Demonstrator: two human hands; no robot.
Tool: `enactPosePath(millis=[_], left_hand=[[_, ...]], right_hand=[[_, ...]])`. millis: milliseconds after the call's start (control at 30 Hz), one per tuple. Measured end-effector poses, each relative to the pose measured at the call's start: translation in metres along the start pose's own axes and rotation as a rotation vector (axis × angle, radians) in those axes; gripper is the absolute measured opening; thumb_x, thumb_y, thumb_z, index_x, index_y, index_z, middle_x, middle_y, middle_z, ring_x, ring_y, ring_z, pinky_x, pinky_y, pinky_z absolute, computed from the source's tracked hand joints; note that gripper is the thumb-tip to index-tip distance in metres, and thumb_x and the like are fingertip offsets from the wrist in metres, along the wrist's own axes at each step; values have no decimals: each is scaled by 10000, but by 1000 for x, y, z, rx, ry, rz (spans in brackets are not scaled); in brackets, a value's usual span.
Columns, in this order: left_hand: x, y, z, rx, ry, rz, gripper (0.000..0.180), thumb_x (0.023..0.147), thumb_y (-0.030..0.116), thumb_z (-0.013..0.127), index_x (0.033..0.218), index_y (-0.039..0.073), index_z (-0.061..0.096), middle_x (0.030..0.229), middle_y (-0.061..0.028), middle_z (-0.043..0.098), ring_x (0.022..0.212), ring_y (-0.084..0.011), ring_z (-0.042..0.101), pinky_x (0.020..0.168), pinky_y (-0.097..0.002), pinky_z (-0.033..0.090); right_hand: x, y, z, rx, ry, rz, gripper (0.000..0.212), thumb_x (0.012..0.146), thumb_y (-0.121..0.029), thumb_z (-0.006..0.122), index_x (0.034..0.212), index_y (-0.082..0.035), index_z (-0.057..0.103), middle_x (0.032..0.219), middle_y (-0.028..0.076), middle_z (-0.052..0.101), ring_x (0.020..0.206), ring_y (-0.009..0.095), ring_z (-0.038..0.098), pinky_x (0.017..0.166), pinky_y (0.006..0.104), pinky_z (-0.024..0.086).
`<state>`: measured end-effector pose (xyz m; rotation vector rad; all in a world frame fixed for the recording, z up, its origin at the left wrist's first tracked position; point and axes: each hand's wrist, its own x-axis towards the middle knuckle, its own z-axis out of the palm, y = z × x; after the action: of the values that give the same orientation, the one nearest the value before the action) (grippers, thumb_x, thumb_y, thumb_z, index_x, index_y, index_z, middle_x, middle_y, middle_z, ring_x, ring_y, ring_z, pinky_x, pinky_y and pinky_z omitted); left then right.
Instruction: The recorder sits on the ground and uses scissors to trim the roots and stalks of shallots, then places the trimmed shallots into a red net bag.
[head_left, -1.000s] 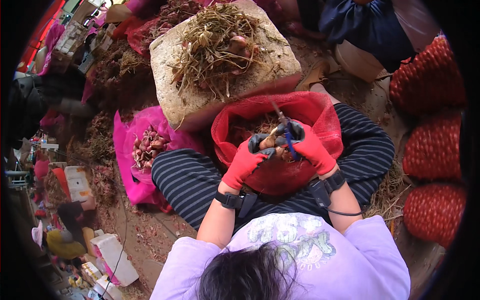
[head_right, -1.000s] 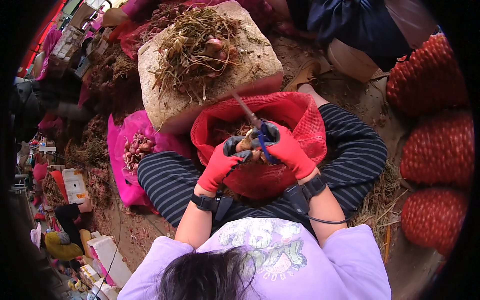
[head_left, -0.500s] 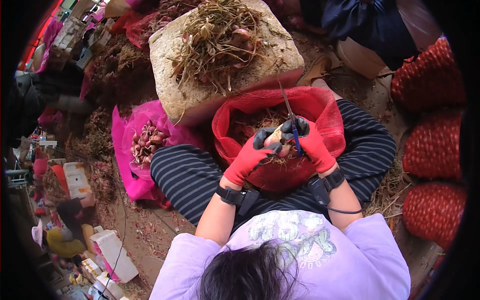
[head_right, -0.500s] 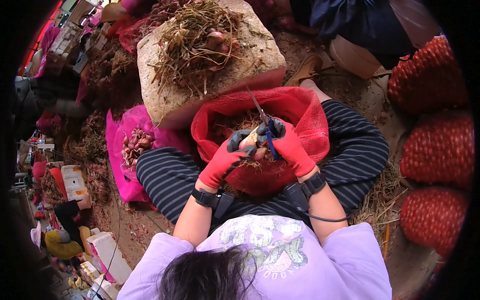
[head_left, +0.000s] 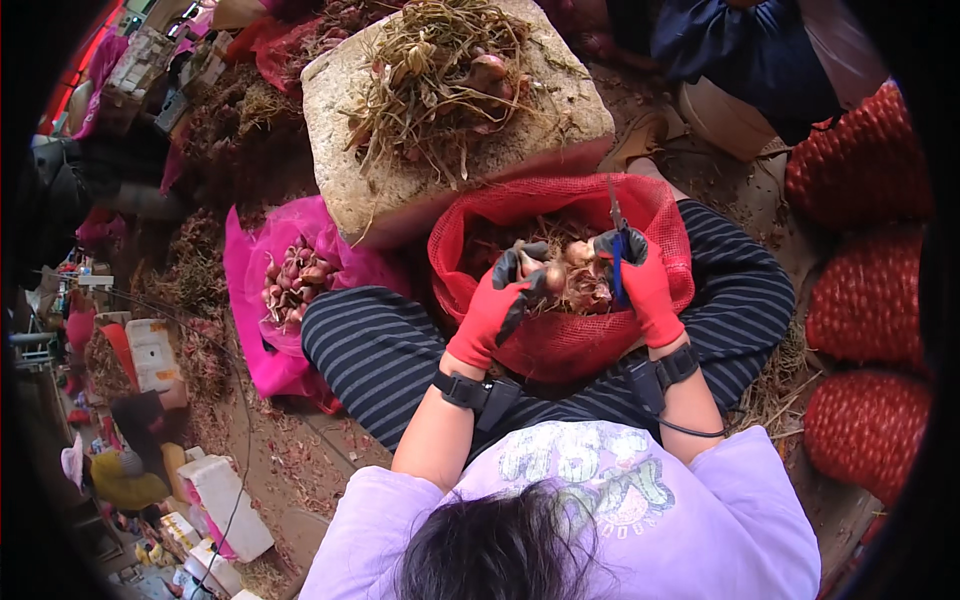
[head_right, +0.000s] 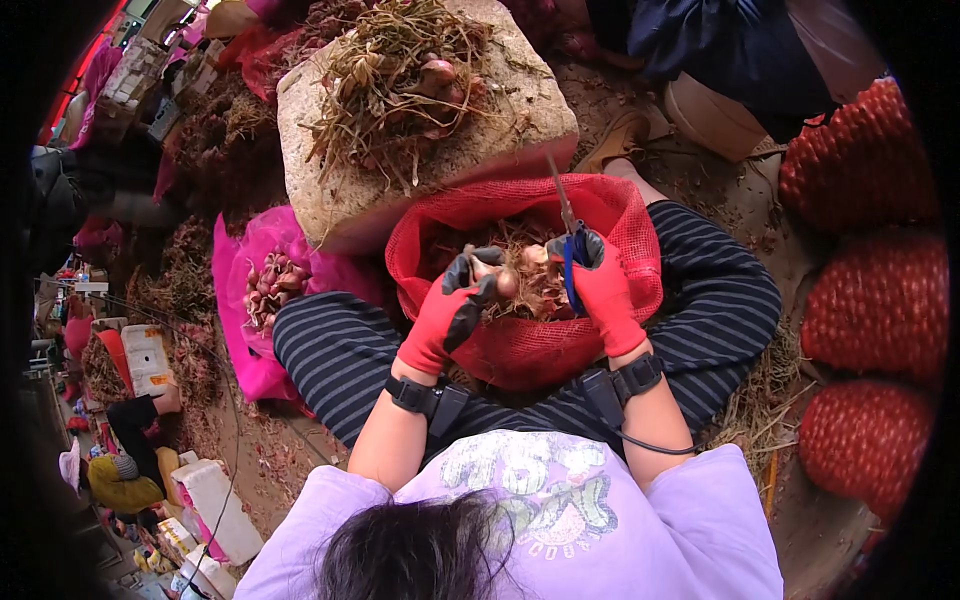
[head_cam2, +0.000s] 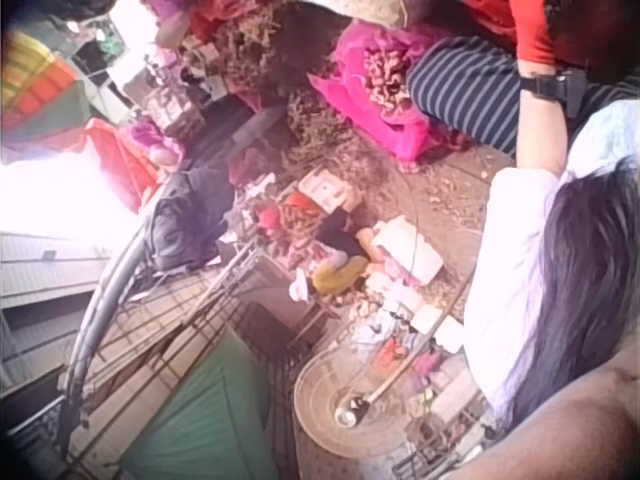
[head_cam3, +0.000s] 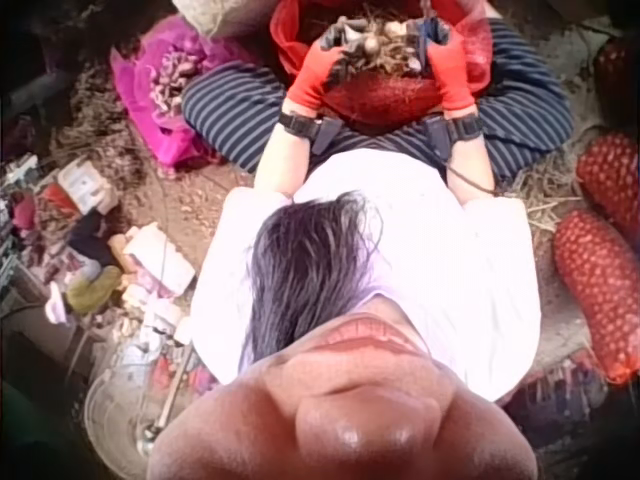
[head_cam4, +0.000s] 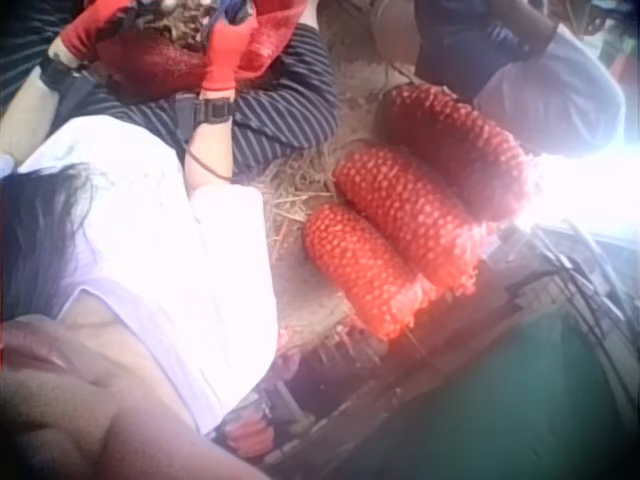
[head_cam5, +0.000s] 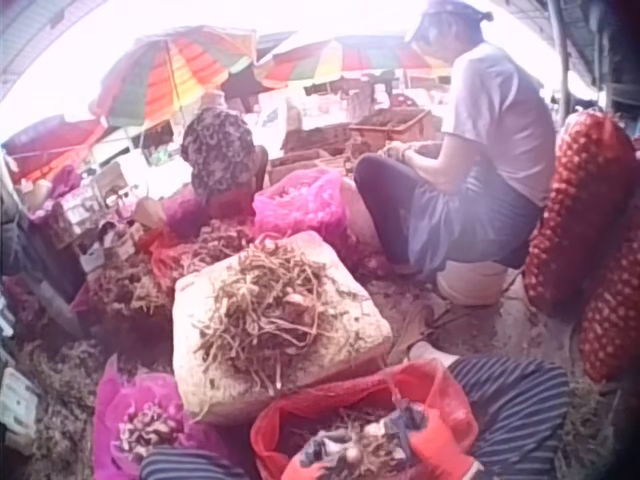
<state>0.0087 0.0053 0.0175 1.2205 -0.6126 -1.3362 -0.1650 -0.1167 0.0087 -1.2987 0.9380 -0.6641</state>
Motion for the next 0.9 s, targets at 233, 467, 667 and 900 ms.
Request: enactPosePath(millis=[233,467,667,900], left_hand=[[11,-16,5,-95,76,168,297,907,59,494,1203,43,483,1060,-11,558,957,-75,528,822,-204,426],[1,-22,20,-167,86,-24,449,817,-7,577,1248,33,458,1162,-58,496,1025,-128,502,872,-243,432],[5,-32,12,521,303,397,529,765,-10,630,1257,49,447,1161,-84,501,1032,-170,508,875,-269,439],[2,-19,29,777,339,640,600,668,-29,648,1229,78,465,1248,-139,418,1112,-295,490,866,-332,469]], right_hand=[[-20,-9,26,429,-168,149,278,797,-36,651,1069,-34,592,905,0,646,721,63,589,632,201,481],[-6,20,34,432,-63,61,265,781,3,649,1039,-31,598,867,31,645,687,81,599,591,210,488],[-12,10,23,551,19,218,231,783,-4,647,1008,-30,600,874,48,649,655,97,600,564,220,492],[-11,14,44,541,-18,80,219,767,-28,681,971,-18,603,860,40,650,734,102,612,601,227,505]])
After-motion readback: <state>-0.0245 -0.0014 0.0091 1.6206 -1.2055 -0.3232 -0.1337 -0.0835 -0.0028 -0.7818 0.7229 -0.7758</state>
